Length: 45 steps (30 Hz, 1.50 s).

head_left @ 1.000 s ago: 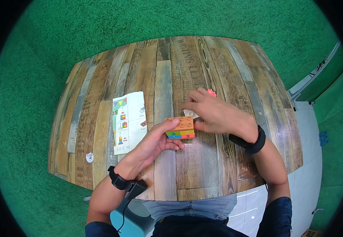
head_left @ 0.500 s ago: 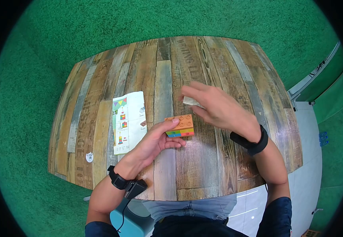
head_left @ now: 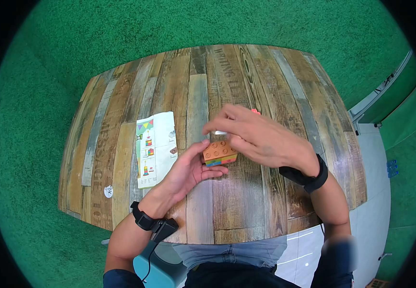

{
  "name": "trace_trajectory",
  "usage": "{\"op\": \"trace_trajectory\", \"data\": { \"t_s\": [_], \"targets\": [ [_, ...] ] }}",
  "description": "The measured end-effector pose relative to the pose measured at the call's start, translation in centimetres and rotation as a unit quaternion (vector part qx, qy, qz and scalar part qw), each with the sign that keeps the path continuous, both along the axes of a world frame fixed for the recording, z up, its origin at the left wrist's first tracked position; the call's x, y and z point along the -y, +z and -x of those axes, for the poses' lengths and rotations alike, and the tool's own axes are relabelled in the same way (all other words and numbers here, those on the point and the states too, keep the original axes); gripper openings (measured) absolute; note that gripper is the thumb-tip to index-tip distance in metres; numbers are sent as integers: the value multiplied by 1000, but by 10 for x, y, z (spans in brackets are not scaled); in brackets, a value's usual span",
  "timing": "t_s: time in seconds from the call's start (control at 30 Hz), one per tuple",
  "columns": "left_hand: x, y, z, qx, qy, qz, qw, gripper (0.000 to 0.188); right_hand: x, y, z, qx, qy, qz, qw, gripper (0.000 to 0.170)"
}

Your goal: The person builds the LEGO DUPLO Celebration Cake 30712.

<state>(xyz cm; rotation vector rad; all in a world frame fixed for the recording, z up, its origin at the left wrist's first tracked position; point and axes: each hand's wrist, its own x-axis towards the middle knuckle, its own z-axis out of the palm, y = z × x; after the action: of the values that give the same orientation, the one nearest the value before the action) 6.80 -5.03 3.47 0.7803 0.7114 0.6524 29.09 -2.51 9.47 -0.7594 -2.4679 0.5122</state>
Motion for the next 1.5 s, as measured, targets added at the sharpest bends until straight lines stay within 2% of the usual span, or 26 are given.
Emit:
{"op": "trace_trajectory", "data": {
  "t_s": [0.17,0.27,0.37,0.57,0.87,1.2,1.33,1.5],
  "targets": [
    [-1,-1,0,0,-3,-6,1000,57,-2,0,-1,38,23,-7,999,33],
    [-2,-3,1,-8,-20,-8,1000,60,1,3,0,40,22,33,998,36],
    [0,-1,1,-8,-13,-3,1000,63,2,1,0,10,21,41,999,40],
    [-1,0,1,6,-8,2,1000,63,0,7,-2,21,25,44,998,50],
    [-1,-2,1,14,-6,5,1000,62,1,16,1,-4,44,79,996,41],
    [0,-11,3,-10,-12,-17,1000,59,7,20,9,13,-25,130,991,35],
    [1,-7,3,-48,-19,-24,998,52,10,20,12,18,-34,129,991,36],
    [0,-5,3,-43,-17,-14,999,49,13,20,14,28,-42,105,993,34]
  ]
}}
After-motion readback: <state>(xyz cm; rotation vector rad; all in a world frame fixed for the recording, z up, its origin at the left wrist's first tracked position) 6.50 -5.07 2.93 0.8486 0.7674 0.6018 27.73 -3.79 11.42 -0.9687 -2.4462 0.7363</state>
